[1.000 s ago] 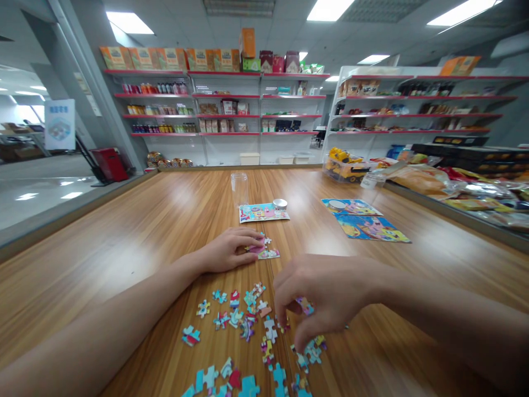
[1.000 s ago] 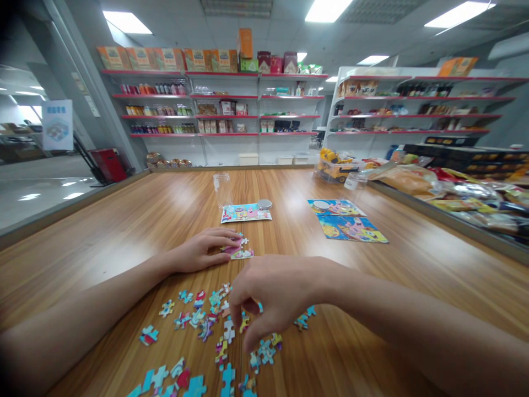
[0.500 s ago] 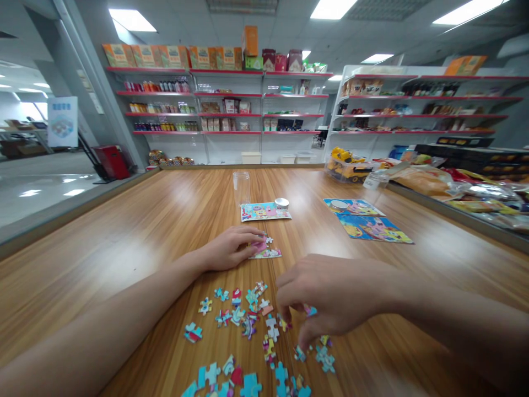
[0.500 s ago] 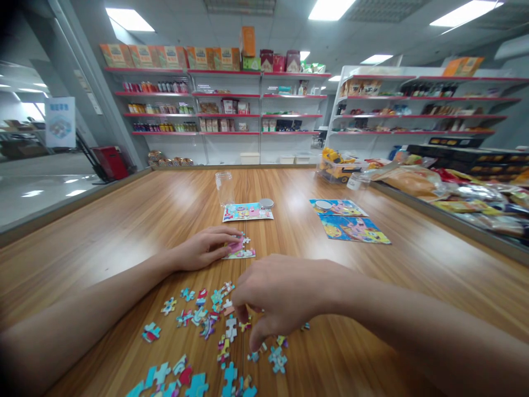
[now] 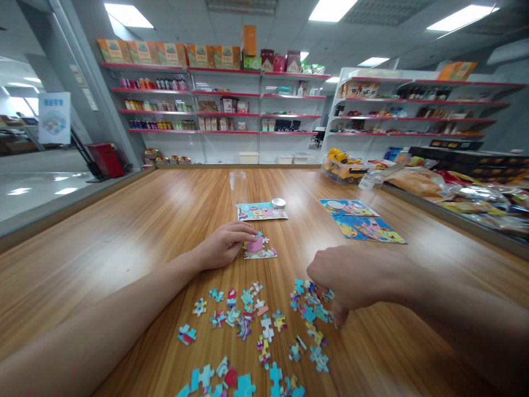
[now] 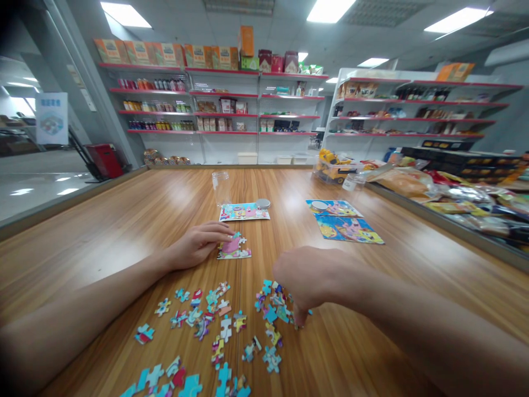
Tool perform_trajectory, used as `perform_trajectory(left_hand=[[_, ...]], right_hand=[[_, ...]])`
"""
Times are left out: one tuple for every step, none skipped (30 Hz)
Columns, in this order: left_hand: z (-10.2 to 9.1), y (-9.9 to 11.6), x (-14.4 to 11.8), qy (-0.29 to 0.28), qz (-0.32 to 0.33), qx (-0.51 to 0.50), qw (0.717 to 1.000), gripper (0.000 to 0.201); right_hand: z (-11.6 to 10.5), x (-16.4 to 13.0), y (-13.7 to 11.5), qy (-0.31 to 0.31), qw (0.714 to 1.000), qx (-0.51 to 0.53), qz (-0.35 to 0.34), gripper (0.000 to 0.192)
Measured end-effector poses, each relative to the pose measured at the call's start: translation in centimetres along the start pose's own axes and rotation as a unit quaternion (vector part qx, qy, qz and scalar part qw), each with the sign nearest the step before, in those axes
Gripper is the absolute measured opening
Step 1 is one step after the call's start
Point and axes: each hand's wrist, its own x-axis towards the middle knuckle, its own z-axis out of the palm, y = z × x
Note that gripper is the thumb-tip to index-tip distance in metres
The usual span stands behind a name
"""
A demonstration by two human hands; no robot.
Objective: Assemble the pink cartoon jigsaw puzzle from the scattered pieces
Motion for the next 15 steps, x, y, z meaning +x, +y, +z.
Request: perform_trajectory(left_hand=[[0.0, 0.0, 0.0, -0.004, 0.003, 0.001, 1.0, 0.038], [0.0, 0.1, 0.0, -0.007, 0.005, 0.001, 1.0, 0.038], [-0.1, 0.1, 0.0, -0.01, 0.007, 0.0, 1.0, 0.038], [-0.1, 0.2, 0.0, -0.013, 0.01, -0.002, 1.0, 0.038], [-0.1, 0.2, 0.0, -0.015, 0.012, -0.003, 1.0, 0.038], [-0.1, 0.3, 0.0, -0.016, 0.013, -0.005, 1.0, 0.037], [-0.1, 0.4, 0.0, -0.017, 0.013, -0.006, 1.0, 0.036], [-0.1, 0.4, 0.1, -0.017, 0.012, -0.007, 1.0, 0.035], [-0.1, 0.5, 0.1, -0.018, 0.011, -0.008, 1.0, 0.034], [-0.1, 0.5, 0.1, -0.019, 0.009, -0.009, 1.0, 0.033], [-0.1, 0.5, 0.1, -0.02, 0.009, -0.011, 1.0, 0.033], [-0.1, 0.5, 0.1, -0.021, 0.009, -0.012, 1.0, 0.032], [-0.1, 0.5, 0.1, -0.022, 0.01, -0.012, 1.0, 0.032], [-0.1, 0.5, 0.1, -0.021, 0.012, -0.012, 1.0, 0.032], [-0.1, 0.5, 0.2, -0.021, 0.013, -0.012, 1.0, 0.032]], right_hand=[[0.1, 0.2, -0.1, -0.008, 1.0, -0.001, 0.0, 0.036], [0.1, 0.4, -0.2, -0.012, 1.0, 0.003, -0.003, 0.035], [0.1, 0.6, -0.3, -0.012, 1.0, 0.009, -0.008, 0.035], [0.0, 0.8, -0.3, -0.009, 1.0, 0.015, -0.014, 0.036], [-0.1, 0.9, -0.3, -0.004, 1.0, 0.018, -0.019, 0.037], [-0.3, 0.9, -0.3, 0.002, 1.0, 0.019, -0.023, 0.037], [-0.5, 0.9, -0.3, 0.01, 0.999, 0.017, -0.028, 0.037], [-0.7, 0.8, -0.2, 0.021, 0.999, 0.014, -0.034, 0.034], [-0.9, 0.7, -0.1, 0.034, 0.999, 0.011, -0.041, 0.031], [-1.1, 0.6, -0.1, 0.046, 0.998, 0.009, -0.049, 0.027], [-1.2, 0.5, -0.1, 0.053, 0.997, 0.005, -0.057, 0.025], [-1.2, 0.5, -0.1, 0.051, 0.997, -0.001, -0.063, 0.024], [-1.2, 0.5, -0.2, 0.041, 0.997, -0.009, -0.063, 0.023], [-1.2, 0.5, -0.3, 0.027, 0.998, -0.018, -0.06, 0.021], [-1.1, 0.6, -0.5, 0.014, 0.998, -0.027, -0.054, 0.02]])
